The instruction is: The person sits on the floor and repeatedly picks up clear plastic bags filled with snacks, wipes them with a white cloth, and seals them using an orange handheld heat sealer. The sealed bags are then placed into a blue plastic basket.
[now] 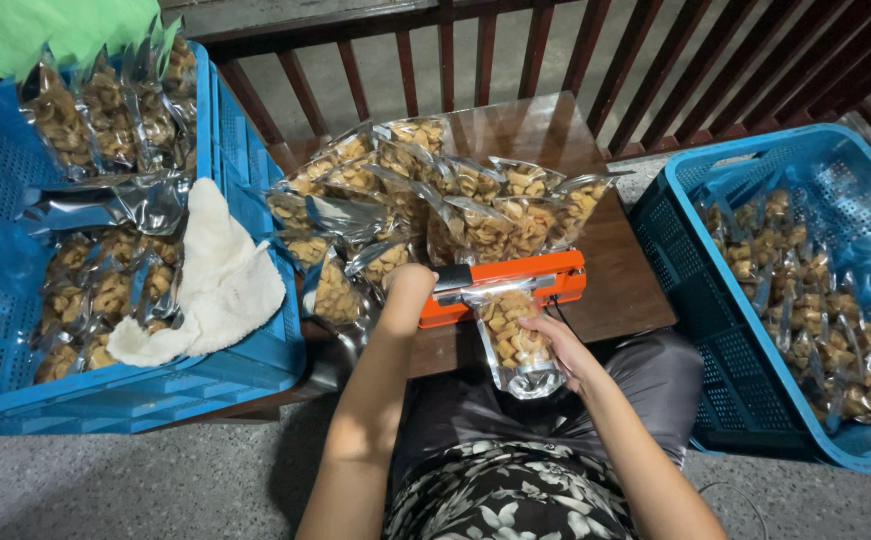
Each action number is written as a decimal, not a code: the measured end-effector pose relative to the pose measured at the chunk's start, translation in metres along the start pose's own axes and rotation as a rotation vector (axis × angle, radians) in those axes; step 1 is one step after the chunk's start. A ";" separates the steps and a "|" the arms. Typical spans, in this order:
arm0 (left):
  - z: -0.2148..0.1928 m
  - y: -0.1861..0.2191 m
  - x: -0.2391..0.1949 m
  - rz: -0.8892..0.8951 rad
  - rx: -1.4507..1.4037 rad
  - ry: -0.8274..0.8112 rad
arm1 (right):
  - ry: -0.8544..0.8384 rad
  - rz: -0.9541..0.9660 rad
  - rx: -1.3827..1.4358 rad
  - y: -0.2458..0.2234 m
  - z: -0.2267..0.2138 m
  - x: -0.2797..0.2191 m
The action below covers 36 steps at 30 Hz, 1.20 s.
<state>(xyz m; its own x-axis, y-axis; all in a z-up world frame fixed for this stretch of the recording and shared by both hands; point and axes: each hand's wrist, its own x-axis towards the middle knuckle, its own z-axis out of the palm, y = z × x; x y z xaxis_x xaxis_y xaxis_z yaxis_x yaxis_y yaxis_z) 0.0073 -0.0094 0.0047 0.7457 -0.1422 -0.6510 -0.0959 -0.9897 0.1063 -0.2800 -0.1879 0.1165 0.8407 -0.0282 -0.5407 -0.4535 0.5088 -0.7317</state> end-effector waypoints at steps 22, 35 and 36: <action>-0.029 -0.014 -0.116 0.103 -0.100 0.280 | -0.047 -0.032 0.069 0.004 -0.001 -0.002; -0.021 0.020 -0.291 0.660 -0.456 1.138 | -0.013 -0.087 0.143 0.000 -0.014 -0.090; -0.016 0.026 -0.294 0.737 -0.464 1.101 | -0.004 -0.089 0.160 -0.002 -0.015 -0.098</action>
<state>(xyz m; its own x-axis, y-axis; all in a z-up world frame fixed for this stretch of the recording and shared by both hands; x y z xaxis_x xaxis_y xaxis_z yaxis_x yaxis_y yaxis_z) -0.2036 0.0069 0.2107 0.7682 -0.3193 0.5549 -0.6239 -0.5679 0.5368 -0.3658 -0.1989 0.1650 0.8767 -0.0765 -0.4749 -0.3245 0.6349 -0.7012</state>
